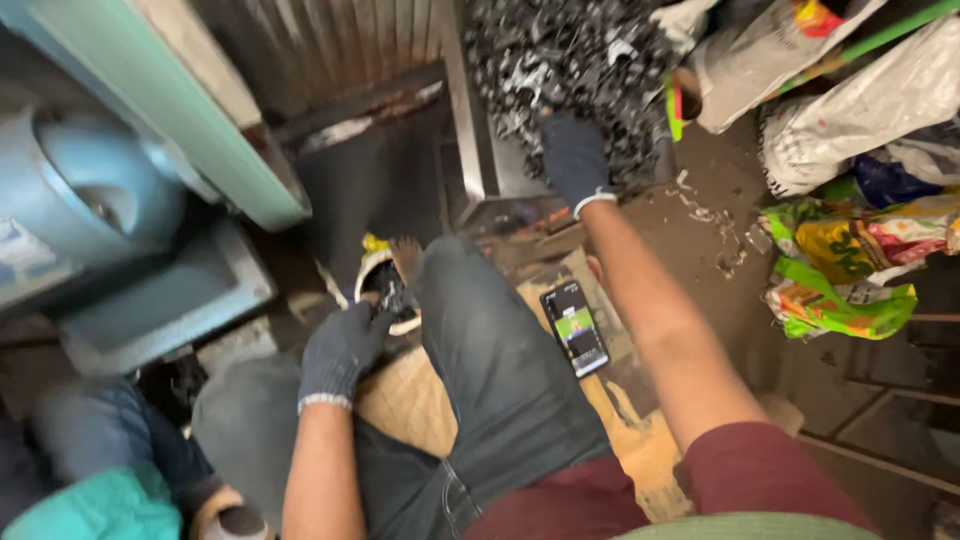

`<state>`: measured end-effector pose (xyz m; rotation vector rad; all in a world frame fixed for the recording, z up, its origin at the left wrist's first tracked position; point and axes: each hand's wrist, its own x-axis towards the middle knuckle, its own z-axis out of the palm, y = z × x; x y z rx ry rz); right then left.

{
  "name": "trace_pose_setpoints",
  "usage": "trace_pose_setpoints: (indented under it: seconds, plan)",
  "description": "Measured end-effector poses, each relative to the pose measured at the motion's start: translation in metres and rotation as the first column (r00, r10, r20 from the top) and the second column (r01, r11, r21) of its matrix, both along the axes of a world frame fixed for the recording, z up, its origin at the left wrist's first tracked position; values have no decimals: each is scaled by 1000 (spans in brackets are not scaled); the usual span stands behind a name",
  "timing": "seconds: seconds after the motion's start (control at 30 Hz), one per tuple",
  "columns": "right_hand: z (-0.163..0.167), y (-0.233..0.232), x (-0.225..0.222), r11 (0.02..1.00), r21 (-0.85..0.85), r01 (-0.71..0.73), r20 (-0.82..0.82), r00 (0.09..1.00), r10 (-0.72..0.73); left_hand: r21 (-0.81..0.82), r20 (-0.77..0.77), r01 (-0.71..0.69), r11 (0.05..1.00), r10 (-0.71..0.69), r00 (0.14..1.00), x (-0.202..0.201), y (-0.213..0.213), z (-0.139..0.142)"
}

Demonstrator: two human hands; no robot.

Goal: The person sits at a bench grinder wearing gloves, holding small black metal castings against the spinning grinding wheel, producing sparks as edges are ground. Ground pieces are placed into a metal tray filled with similar parts, and new pieces are picked up to continue grinding.

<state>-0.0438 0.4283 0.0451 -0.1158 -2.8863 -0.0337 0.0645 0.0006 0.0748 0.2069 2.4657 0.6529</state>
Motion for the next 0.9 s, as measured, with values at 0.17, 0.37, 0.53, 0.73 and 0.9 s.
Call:
trace_pose_setpoints:
  seconds: [0.17, 0.37, 0.53, 0.73, 0.9]
  plan:
    - [7, -30, 8, 997, -50, -55, -41, 998, 53, 6, -68, 17, 1000, -17, 998, -6, 19, 20]
    - [23, -34, 33, 964, -200, -175, -22, 984, 174, 314, 38, 32, 949, -46, 998, 12, 43, 41]
    - [23, -37, 41, 960, -159, -232, -26, 973, 231, 392, -32, 50, 919, -41, 999, 27, 38, 29]
    - [3, -46, 37, 986, -51, -161, 40, 986, 163, 200, 30, 79, 977, -86, 996, 35, 29, 31]
    - [-18, -46, 34, 991, -38, -130, 68, 989, 133, 146, 58, 49, 988, -58, 997, 34, 35, 26]
